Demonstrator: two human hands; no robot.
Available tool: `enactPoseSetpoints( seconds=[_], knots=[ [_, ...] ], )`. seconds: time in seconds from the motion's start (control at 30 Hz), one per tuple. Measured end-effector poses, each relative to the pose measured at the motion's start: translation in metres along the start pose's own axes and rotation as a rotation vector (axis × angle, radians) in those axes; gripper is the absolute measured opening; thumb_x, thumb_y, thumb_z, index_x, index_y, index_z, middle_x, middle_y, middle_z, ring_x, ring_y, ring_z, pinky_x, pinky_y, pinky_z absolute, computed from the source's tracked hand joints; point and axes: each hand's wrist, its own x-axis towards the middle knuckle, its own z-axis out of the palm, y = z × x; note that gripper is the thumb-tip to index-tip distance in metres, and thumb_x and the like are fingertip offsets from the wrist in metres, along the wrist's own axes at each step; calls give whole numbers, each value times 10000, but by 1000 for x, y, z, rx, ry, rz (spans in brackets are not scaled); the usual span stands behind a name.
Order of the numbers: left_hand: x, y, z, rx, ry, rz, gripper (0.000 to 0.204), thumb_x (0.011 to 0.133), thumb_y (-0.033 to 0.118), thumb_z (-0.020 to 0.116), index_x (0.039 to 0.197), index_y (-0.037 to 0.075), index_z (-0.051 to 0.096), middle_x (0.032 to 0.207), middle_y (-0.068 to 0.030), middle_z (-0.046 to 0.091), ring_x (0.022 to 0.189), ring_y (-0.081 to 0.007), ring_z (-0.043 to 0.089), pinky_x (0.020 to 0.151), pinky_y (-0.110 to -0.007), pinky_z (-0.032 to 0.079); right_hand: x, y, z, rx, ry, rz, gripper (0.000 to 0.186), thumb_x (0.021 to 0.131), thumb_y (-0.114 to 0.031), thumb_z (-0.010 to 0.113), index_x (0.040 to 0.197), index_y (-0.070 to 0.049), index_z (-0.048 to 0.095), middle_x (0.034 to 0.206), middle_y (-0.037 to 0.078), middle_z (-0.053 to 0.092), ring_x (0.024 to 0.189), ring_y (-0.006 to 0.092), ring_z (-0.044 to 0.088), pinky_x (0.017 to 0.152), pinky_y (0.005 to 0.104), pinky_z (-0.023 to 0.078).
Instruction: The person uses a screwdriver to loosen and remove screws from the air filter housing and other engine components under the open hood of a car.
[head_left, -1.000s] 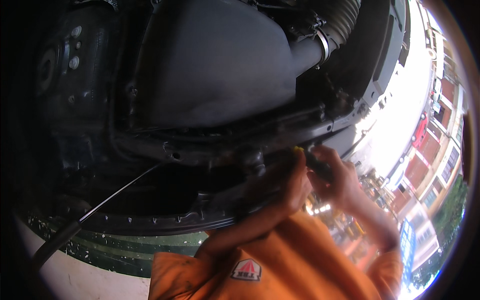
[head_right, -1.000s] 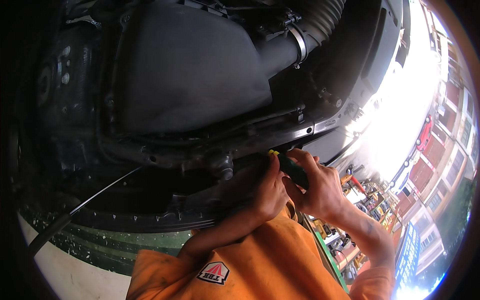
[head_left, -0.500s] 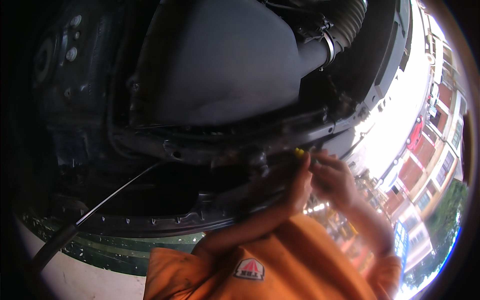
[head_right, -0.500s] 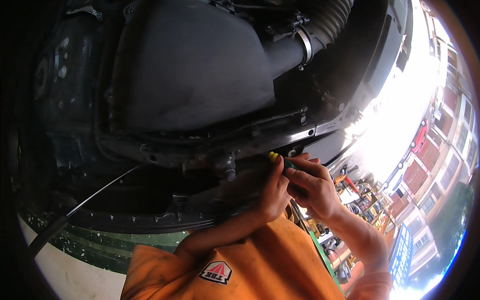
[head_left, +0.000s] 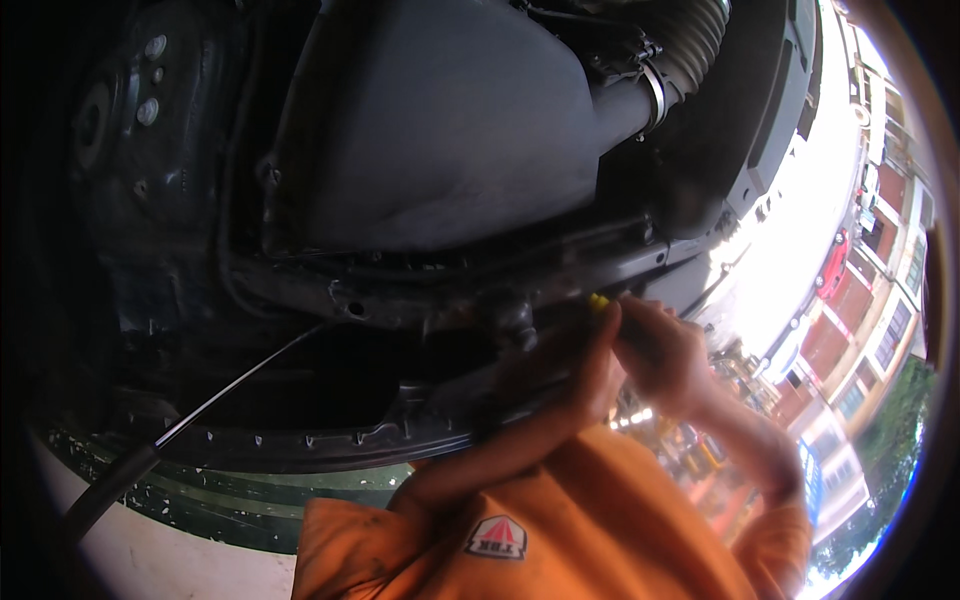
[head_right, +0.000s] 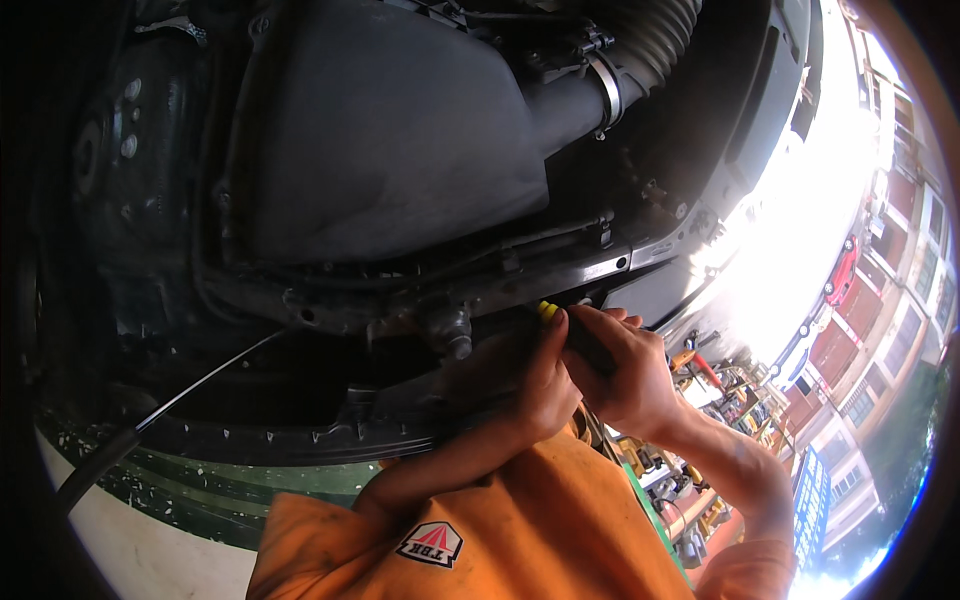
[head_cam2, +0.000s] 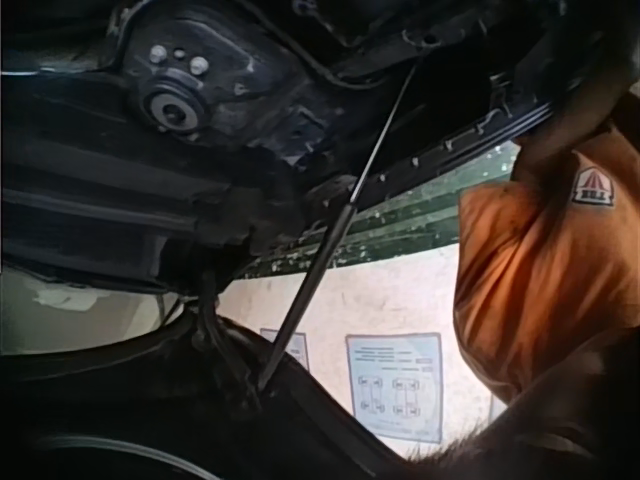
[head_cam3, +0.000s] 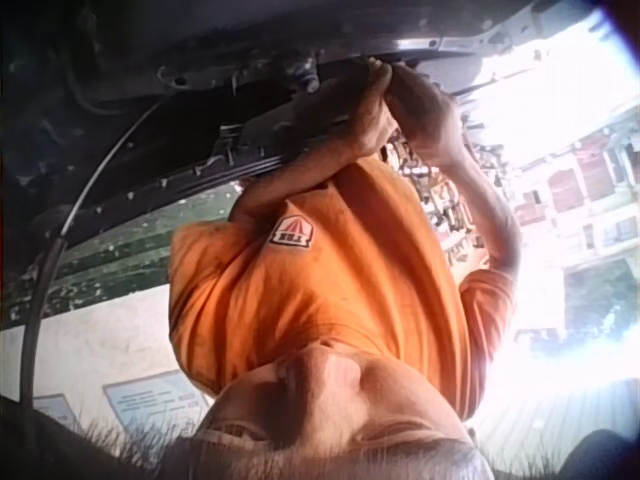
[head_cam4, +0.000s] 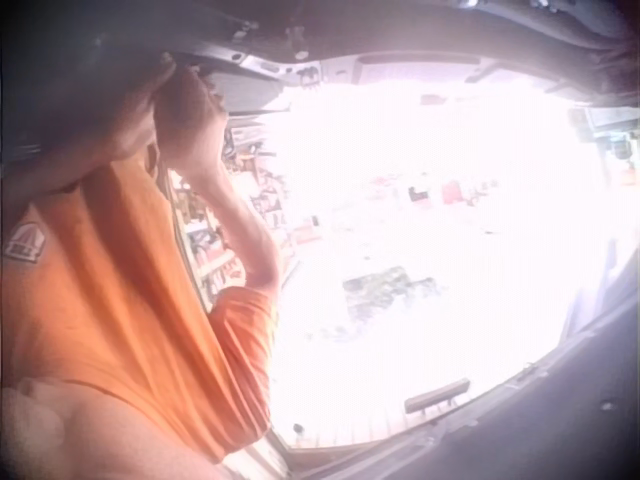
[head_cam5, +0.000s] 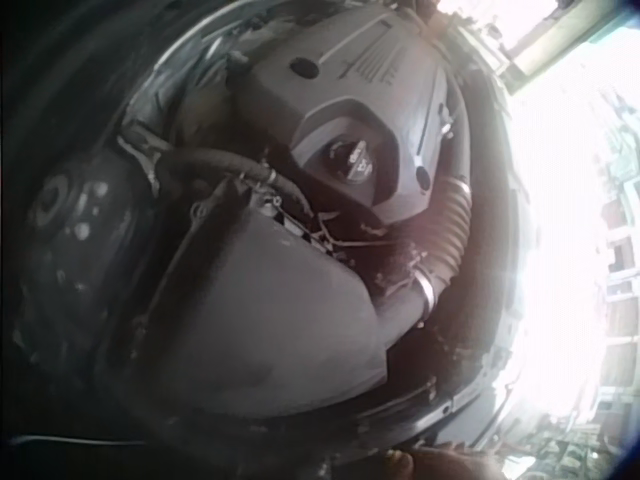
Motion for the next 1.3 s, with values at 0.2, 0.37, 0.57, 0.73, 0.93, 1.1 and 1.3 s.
enactPoseSetpoints(
  seconds=[0.2, 0.37, 0.57, 0.73, 0.93, 1.1, 1.3],
  knots=[
    [2, -2, -2, -30, 104, -62, 690, 1047, 561, 266, 1438, 8, 399, 1471, -170, 449, 1386, -252, 410, 1175, -371, 269, -3, -3, 0, 876, -34, 717, 328, 941, -73, 605, 1248, 37, 568, 804, 49, 598, 558, 63, 486, 474, 218, 347],
    [2, 9, 7, 106, 14, 41, 642, 1070, 511, 181, 1456, 42, 388, 1472, -150, 454, 1380, -248, 415, 1173, -383, 270, 1, -8, -6, -88, 30, -56, 396, 848, -73, 646, 1224, 30, 574, 979, 114, 624, 678, 206, 663, 570, 304, 536],
    [5, 11, 5, 183, -90, 107, 680, 1066, 518, 147, 1461, 13, 374, 1465, -183, 457, 1378, -250, 411, 1178, -393, 252, 2, -2, -14, -664, -108, -411, 454, 774, -31, 649, 1197, 127, 592, 782, 93, 561, 564, 167, 579, 465, 292, 478],
    [4, 0, -6, 109, -114, 120, 710, 1048, 558, 206, 1451, 0, 380, 1451, -214, 458, 1380, -278, 412, 1182, -409, 251, 0, -6, 0, -234, -16, -125, 412, 792, -51, 646, 1176, 89, 603, 758, 85, 557, 571, 190, 592, 480, 302, 472],
    [0, 10, 5, 182, -88, 89, 762, 1028, 598, 194, 1469, -4, 346, 1488, -211, 422, 1397, -281, 396, 1173, -417, 274, 2, -20, 0, 166, 7, 153, 250, 894, -51, 665, 1132, 20, 635, 939, 177, 664, 768, 272, 664, 662, 317, 535],
    [2, 17, 10, 160, -103, 58, 794, 1018, 622, 143, 1516, 18, 281, 1525, -175, 383, 1368, -278, 421, 1171, -419, 272, -4, -18, 5, 134, 73, 164, 371, 812, -49, 666, 1165, 38, 590, 822, 115, 604, 625, 214, 621, 550, 294, 502],
    [5, 18, 10, 167, -163, 83, 766, 1033, 588, 112, 1510, 20, 300, 1491, -198, 424, 1349, -274, 435, 1166, -413, 276, 4, -15, -11, -766, -57, -447, 401, 786, -97, 609, 1145, 83, 606, 759, 69, 542, 603, 178, 599, 498, 308, 475]
  ],
)
